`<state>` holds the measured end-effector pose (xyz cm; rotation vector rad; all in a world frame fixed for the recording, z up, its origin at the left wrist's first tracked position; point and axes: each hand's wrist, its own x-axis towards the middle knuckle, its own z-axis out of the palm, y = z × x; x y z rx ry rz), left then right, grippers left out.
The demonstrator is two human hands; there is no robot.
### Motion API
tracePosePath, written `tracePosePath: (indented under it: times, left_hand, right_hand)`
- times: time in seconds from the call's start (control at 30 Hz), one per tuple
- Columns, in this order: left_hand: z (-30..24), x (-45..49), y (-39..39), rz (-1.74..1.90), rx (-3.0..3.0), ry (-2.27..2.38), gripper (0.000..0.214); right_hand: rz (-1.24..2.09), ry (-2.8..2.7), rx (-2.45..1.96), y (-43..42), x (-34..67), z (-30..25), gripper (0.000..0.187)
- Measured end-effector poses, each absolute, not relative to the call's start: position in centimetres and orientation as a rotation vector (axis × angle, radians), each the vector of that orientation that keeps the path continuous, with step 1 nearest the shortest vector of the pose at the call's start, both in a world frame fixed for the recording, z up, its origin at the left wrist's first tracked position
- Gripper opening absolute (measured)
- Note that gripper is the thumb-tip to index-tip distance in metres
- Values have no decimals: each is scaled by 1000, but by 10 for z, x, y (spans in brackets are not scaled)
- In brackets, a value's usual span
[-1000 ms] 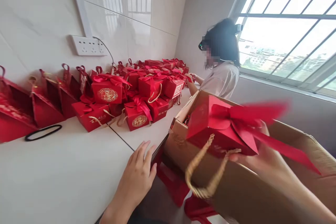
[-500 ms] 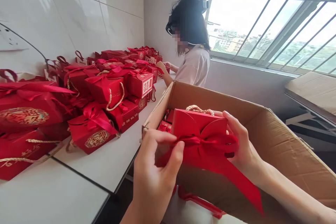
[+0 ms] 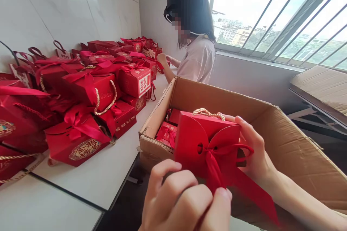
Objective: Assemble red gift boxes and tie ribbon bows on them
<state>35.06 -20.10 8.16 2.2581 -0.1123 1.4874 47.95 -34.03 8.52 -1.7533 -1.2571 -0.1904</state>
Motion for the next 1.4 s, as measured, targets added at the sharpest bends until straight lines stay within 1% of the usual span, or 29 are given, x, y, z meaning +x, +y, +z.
tracePosePath:
  times: [0.1,0.13,0.2,0.23,0.27,0.3,0.37,0.4,0.43,0.47,0.57,0.63,0.8,0.93,1.03,1.13,1.3,1.4]
  left_hand:
    - [69,360,-180,1524,2305,-64,16]
    - [62,364,-173,1481,2372,29,19]
    - [45,370,-161,1262,2550,233,26]
    - [36,372,-157,1138,2614,277,27]
    - [28,374,-153,1044,2650,275,28]
    - [20,375,-151,985,2664,250,28]
    - [10,375,-147,934,2669,193,28]
    - [7,374,-145,927,2672,172,29]
    - [5,373,-143,923,2680,148,29]
    - [5,372,-142,916,2686,133,29]
    - [6,370,-140,906,2691,113,29]
    - [6,369,-140,896,2684,117,28]
    - [4,369,-137,884,2650,106,31]
    - [1,368,-131,860,2631,48,30]
    - [-3,369,-128,916,2623,41,30]
    - [-8,370,-128,977,2628,31,26]
    - [-14,371,-128,1025,2636,48,24]
    - [-15,372,-129,1027,2612,45,26]
  right_hand:
    - [-244,-1247,-1825,-346,494,91,108]
    - [-251,-1211,-1869,-348,504,94,109]
    - [-221,-1056,-2002,-349,531,101,107]
    - [-166,-912,-2083,-348,546,102,99]
    - [-60,-767,-2141,-345,563,102,85]
    - [120,-622,-2137,-341,579,99,73]
    - [470,-363,-1963,-329,608,85,64]
    - [518,-309,-1888,-322,620,75,58]
    - [492,-305,-1862,-315,631,64,55]
    - [483,-314,-1868,-308,641,52,54]
    - [382,-334,-1919,-291,662,24,70]
    - [292,-366,-1954,-287,671,15,78]
    - [246,-486,-1996,-300,671,15,77]
    - [283,-614,-2012,-313,649,9,85]
    - [299,-712,-2004,-317,631,1,94]
    - [301,-754,-1985,-328,619,-8,103]
    - [200,-739,-2041,-387,615,-34,108]
    - [258,-602,-2051,-429,600,-59,103]
